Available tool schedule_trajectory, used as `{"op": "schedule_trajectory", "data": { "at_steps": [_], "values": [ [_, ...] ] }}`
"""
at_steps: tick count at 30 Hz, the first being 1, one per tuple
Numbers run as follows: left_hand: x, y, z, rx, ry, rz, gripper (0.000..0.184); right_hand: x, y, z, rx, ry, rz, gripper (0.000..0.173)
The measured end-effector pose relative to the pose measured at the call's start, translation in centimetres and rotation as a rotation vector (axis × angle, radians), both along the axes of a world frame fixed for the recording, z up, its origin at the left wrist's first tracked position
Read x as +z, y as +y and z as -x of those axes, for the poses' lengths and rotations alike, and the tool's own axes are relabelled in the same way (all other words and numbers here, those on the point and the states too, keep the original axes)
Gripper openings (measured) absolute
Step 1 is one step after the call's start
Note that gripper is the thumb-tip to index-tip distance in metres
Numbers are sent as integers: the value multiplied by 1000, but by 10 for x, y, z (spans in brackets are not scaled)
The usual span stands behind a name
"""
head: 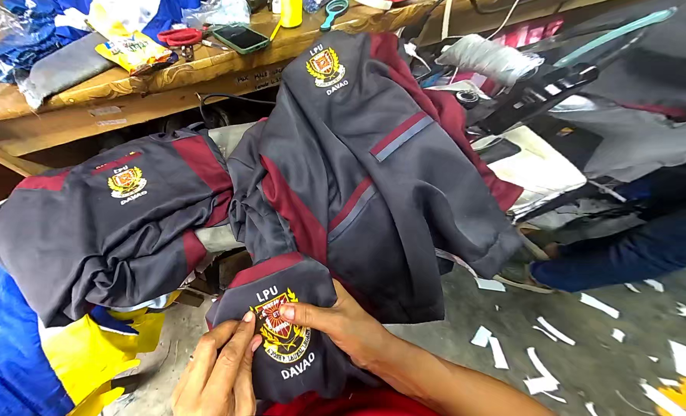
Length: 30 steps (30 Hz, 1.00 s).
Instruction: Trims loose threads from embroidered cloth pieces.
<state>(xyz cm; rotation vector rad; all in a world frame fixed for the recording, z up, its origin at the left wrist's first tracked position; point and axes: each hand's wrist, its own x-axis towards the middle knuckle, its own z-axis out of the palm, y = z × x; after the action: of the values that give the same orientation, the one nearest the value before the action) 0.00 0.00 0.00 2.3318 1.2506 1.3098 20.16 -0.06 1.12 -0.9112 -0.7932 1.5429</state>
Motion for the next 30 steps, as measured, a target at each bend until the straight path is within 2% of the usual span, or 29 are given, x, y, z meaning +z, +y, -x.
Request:
{"op": "schedule_trajectory", "data": {
  "at_steps": [10,24,30],
  "values": [
    [-3,2,-2,-16,-44,-10,13,1,0,0,-9,17,35,23],
    [-6,0,-6,1,-97,10,12,-2,-5,6,-89,-34,-74,24],
    [-9,5,1,-88,-230,69,15,-3,-3,4,-46,-9,-63,23]
  ]
}}
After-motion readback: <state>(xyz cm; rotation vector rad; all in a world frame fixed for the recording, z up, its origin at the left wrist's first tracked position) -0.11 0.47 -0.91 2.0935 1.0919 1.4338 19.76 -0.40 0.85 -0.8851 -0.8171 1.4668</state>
